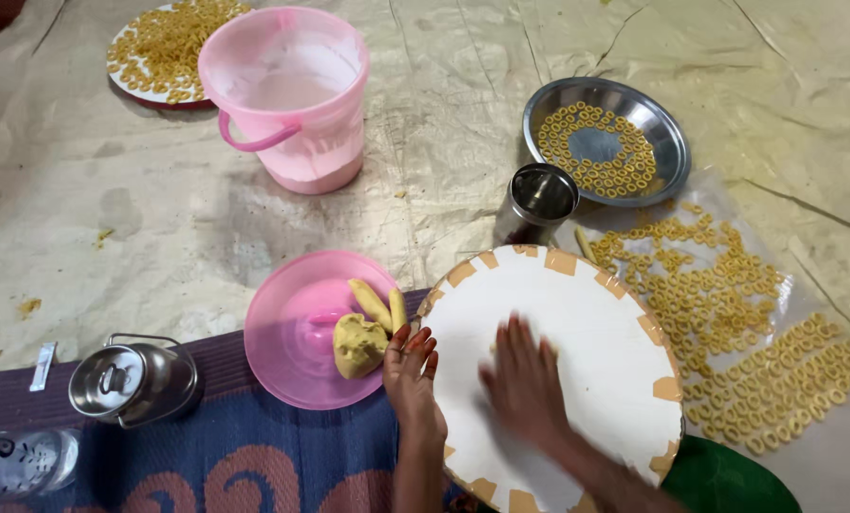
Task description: The person rolls small pieces of dough into thin strips on a flat board, then joins the ends to form small rings. The rings are placed on a nearby plastic sheet and in a metal bowl.
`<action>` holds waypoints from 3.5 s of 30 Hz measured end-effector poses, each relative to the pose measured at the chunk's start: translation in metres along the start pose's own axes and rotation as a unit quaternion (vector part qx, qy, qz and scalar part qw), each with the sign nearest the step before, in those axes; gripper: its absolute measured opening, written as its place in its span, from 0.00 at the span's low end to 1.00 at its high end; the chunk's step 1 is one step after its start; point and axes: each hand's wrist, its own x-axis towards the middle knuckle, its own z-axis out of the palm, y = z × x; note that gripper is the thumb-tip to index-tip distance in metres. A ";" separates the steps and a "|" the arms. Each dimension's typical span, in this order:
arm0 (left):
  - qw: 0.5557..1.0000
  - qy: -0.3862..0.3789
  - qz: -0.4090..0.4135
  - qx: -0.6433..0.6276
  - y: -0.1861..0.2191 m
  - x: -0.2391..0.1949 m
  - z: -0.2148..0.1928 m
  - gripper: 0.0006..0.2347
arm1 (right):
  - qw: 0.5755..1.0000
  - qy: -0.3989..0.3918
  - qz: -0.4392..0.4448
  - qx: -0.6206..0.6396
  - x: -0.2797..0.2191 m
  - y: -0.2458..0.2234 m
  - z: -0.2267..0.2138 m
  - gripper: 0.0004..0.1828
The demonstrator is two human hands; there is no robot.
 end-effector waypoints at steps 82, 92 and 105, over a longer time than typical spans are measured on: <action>0.996 -0.009 0.038 -0.074 0.034 -0.006 -0.003 0.17 | 0.990 0.004 -0.102 -0.101 0.033 0.001 0.013 0.37; 0.998 0.006 0.025 -0.062 0.028 0.005 -0.004 0.18 | 0.987 -0.004 -0.138 -0.087 0.020 -0.005 -0.001 0.39; 0.999 0.010 0.043 -0.028 0.027 0.003 -0.007 0.17 | 0.544 0.096 0.213 0.806 -0.032 0.117 0.015 0.21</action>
